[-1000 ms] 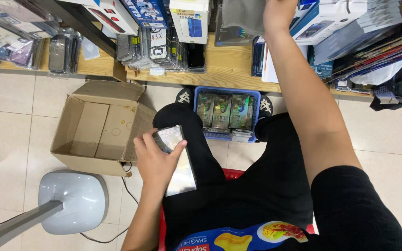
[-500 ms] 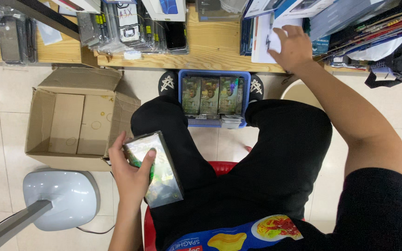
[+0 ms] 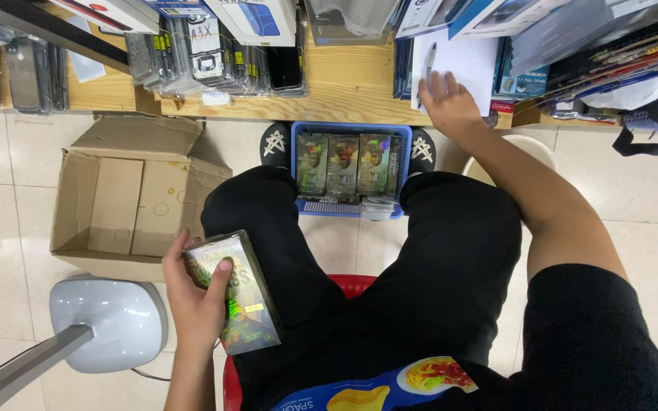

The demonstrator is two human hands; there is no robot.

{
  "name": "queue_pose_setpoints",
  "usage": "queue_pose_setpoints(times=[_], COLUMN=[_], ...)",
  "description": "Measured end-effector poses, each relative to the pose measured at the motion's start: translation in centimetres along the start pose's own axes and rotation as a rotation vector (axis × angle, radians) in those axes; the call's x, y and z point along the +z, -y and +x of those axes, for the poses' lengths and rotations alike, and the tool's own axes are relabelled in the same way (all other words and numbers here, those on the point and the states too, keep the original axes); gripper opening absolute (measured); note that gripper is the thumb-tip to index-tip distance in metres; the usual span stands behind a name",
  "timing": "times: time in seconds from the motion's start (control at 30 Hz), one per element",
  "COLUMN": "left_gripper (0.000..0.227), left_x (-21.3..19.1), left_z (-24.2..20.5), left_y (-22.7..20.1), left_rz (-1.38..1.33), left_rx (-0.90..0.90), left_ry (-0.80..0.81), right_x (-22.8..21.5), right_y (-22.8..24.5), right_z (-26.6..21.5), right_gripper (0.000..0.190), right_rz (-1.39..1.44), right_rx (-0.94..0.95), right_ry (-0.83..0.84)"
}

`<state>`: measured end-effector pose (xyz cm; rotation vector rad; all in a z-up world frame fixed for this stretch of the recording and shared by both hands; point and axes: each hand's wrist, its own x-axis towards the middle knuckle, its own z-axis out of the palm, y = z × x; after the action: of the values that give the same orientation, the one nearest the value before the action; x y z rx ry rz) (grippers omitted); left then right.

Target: The person cleans and organizes phone screen protectors and boxes. They wipe the boxes with a cloth, write on a notepad, and sort the items into a basket and a cardboard box.

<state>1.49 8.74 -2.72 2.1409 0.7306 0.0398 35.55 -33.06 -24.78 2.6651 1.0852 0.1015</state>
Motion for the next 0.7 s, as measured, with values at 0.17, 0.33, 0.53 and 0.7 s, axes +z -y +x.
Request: queue_pose_setpoints(times=[0.17, 0.33, 0.53, 0.7], left_gripper=[0.082, 0.086, 0.079, 0.055], left_x=[-0.2, -0.4, -0.5, 0.1], left_z=[-0.3, -0.4, -2.7, -6.4], left_y=[-0.4, 0.0, -0.1, -5.1], left_rz=[-0.041, -0.195, -0.034, -0.297], left_rx=[-0.034, 0.009, 0.367, 0.628], left_ry=[-0.007, -0.005, -0.300, -0.138], right_x=[-2.8, -6.5, -13.4, -22.4], right_y=[-0.3, -1.2, -1.5, 4.0], right_z=[-1.4, -4.0, -10.1, -14.2], right_gripper=[0.036, 0.019, 0.029, 0.024], right_rz=[-0.131, -0.123, 0.117, 0.196], right_rx=[-0.174, -0.123, -0.151, -0.153], right_ry=[-0.335, -0.454, -0.470, -0.640])
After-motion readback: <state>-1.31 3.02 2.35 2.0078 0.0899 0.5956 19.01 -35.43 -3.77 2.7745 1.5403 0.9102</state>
